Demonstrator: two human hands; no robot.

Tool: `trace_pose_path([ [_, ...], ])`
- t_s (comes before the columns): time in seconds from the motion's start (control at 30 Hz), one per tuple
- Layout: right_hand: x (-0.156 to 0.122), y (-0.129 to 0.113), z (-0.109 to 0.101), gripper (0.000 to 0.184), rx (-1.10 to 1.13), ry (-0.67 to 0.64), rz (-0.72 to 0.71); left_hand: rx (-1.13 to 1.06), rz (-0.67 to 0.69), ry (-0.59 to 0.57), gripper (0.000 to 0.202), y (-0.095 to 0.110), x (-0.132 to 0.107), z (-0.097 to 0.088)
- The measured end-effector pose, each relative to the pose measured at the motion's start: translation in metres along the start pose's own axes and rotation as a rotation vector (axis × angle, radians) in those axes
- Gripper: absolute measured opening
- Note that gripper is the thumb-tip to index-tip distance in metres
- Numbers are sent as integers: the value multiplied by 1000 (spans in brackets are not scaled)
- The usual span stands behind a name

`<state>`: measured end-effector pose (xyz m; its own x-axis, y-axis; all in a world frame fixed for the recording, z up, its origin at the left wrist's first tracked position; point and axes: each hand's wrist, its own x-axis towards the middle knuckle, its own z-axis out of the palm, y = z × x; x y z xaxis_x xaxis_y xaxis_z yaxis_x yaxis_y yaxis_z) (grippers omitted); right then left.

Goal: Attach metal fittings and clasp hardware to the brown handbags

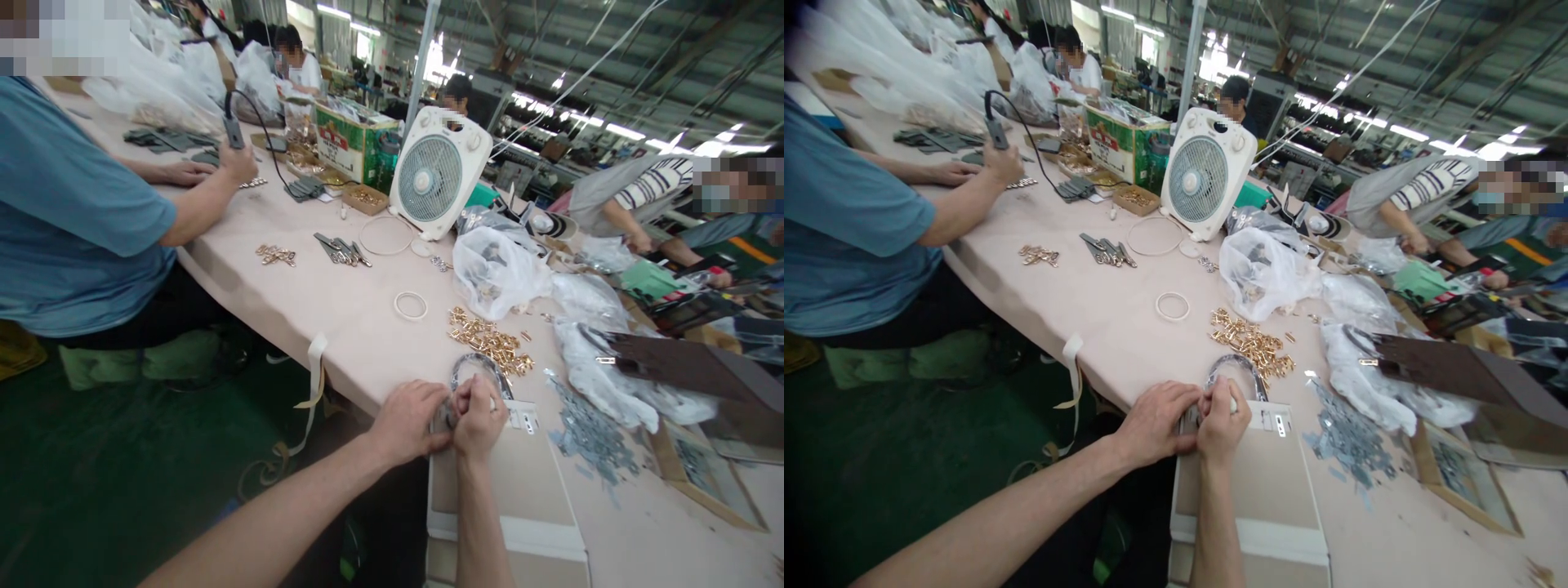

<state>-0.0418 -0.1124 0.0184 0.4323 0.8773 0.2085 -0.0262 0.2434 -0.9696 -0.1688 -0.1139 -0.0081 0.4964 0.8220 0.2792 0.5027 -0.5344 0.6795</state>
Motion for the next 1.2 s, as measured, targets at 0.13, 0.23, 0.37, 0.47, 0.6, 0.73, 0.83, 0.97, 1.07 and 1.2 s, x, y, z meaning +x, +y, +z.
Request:
trace_pose_path([
  [0.13, 15, -12, -9, 40, 224, -2, 72, 45, 6, 0, 70, -3, 0, 3],
  [0.23, 24, -19, -9, 39, 291, 30, 37, 59, 9, 4, 76, -4, 0, 4],
  [0.37, 32, -13, 0, 42, 177, -64, 76, 61, -6, 6, 71, -2, 1, 4],
  [0.47, 33, -4, 6, 43, 53, -113, 97, 62, -22, 3, 68, 0, 1, 3],
  [0.6, 28, 2, 5, 47, -102, -135, 47, 67, -29, 2, 64, 1, 1, 2],
  [0.73, 21, 2, 1, 49, -210, -162, -40, 57, -26, 12, 54, 2, 2, 1],
  [0.83, 20, -8, -3, 45, -60, -174, 14, 55, -20, 14, 58, 1, 2, 2],
  [0.97, 18, -28, -7, 40, 235, -201, -156, 67, 0, 15, 71, -3, 1, 5],
  [1.07, 12, -24, -6, 43, 250, -218, -270, 62, 4, 19, 66, -3, 1, 5],
  [1.2, 4, -4, -5, 47, 79, -227, -44, 46, 3, 30, 49, 0, 1, 4],
])
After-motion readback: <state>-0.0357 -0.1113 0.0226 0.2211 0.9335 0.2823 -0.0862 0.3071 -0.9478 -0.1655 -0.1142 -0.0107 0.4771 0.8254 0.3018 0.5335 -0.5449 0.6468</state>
